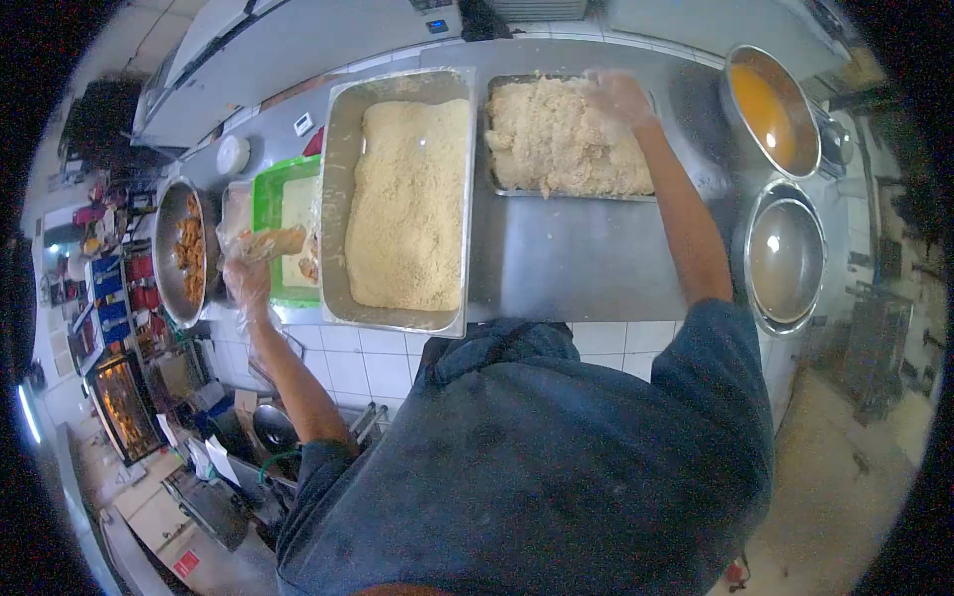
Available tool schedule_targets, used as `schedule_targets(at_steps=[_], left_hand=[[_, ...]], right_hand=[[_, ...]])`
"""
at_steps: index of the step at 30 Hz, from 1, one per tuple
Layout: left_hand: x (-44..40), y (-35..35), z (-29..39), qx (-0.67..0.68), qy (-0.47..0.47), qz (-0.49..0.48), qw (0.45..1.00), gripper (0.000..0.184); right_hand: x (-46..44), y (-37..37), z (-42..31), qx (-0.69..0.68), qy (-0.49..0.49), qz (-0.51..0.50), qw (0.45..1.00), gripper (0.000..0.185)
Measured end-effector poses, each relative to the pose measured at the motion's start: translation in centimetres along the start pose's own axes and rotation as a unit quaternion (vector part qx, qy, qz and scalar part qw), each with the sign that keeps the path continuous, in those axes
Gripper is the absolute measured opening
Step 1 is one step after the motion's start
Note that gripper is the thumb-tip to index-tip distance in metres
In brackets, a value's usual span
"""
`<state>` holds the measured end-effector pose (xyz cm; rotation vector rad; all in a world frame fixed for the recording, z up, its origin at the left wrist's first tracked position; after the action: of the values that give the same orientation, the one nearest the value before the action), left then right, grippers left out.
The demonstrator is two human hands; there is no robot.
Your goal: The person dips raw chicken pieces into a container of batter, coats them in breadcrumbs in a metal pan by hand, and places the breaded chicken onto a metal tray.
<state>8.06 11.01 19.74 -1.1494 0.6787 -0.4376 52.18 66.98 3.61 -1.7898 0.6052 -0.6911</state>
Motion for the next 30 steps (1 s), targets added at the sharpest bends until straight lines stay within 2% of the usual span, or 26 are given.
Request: schedule_targets(at_steps=[1, 3, 4, 5, 7, 10, 12, 14, 17, 20, 23, 24, 26, 27, 29, 30], left_hand=[[0.1, 2.0, -2.6, -0.055, 0.013, 0.039, 0.998, 0.030], [0.4, 2.0, -2.8, -0.092, -0.014, -0.004, 0.996, 0.033], [-0.2, 1.2, 0.8, -0.066, -0.054, -0.070, 0.994, 0.035], [-0.6, 0.3, 3.9, 0.013, 0.005, -0.056, 0.998, 0.030], [-0.8, -0.2, 7.6, 0.121, 0.095, -0.030, 0.988, 0.024], [-2.3, 0.8, 11.4, 0.130, 0.205, -0.017, 0.970, 0.024], [-3.4, 3.2, 12.2, 0.188, 0.237, -0.053, 0.952, 0.023], [-4.4, 5.2, 14.1, 0.238, 0.244, -0.147, 0.928, 0.022], [-5.7, 7.6, 15.0, 0.182, 0.275, -0.169, 0.929, 0.020], [-5.9, 11.6, 13.6, 0.212, 0.314, -0.138, 0.915, 0.022], [-0.8, 16.9, 11.8, 0.117, 0.388, -0.156, 0.901, 0.027], [0.7, 17.3, 11.0, 0.133, 0.357, -0.222, 0.897, 0.028], [4.4, 16.3, 9.2, 0.160, 0.292, -0.345, 0.878, 0.029], [4.9, 15.4, 8.0, 0.170, 0.286, -0.334, 0.882, 0.029], [5.7, 13.9, 4.8, 0.186, 0.270, -0.315, 0.891, 0.034], [5.1, 12.4, 3.6, 0.224, 0.227, -0.324, 0.890, 0.037]], right_hand=[[1.2, 0.1, -1.6, 0.037, 0.037, -0.079, 0.995, 0.047], [2.7, 1.0, -2.2, 0.020, -0.042, -0.071, 0.996, 0.046], [2.8, -0.2, -3.3, -0.005, -0.059, -0.017, 0.998, 0.046], [3.1, -1.5, -4.5, -0.027, -0.079, 0.037, 0.996, 0.046], [7.5, -6.1, -9.0, -0.107, -0.069, 0.221, 0.967, 0.045], [10.3, -5.7, -13.8, -0.178, -0.051, 0.175, 0.967, 0.044], [12.0, -3.8, -16.3, -0.246, -0.012, 0.134, 0.960, 0.044], [14.8, -2.8, -19.7, -0.308, 0.045, 0.119, 0.943, 0.044], [17.7, -1.2, -24.2, -0.421, 0.044, 0.085, 0.902, 0.044], [20.1, -1.6, -28.8, -0.392, 0.091, 0.133, 0.906, 0.041], [20.8, 0.0, -33.0, -0.402, 0.053, 0.161, 0.900, 0.040], [20.8, 1.9, -33.7, -0.436, 0.078, 0.148, 0.884, 0.042], [20.2, 5.1, -36.0, -0.415, 0.079, 0.122, 0.898, 0.045], [19.5, 6.8, -36.8, -0.404, 0.076, 0.109, 0.905, 0.048], [17.8, 11.5, -37.3, -0.273, 0.081, 0.094, 0.954, 0.053], [16.8, 14.3, -37.5, -0.207, 0.080, 0.082, 0.972, 0.056]])
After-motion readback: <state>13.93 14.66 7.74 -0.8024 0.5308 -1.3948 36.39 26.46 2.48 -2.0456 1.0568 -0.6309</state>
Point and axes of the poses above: each hand's wrist, its own x-axis away from the middle knuckle, its own y-axis out of the palm, z = x × y, the point moved 9 cm from there along -x, towards the middle knuckle, and after that the axes turned 1 degree about -y, right-handed, at the moved point
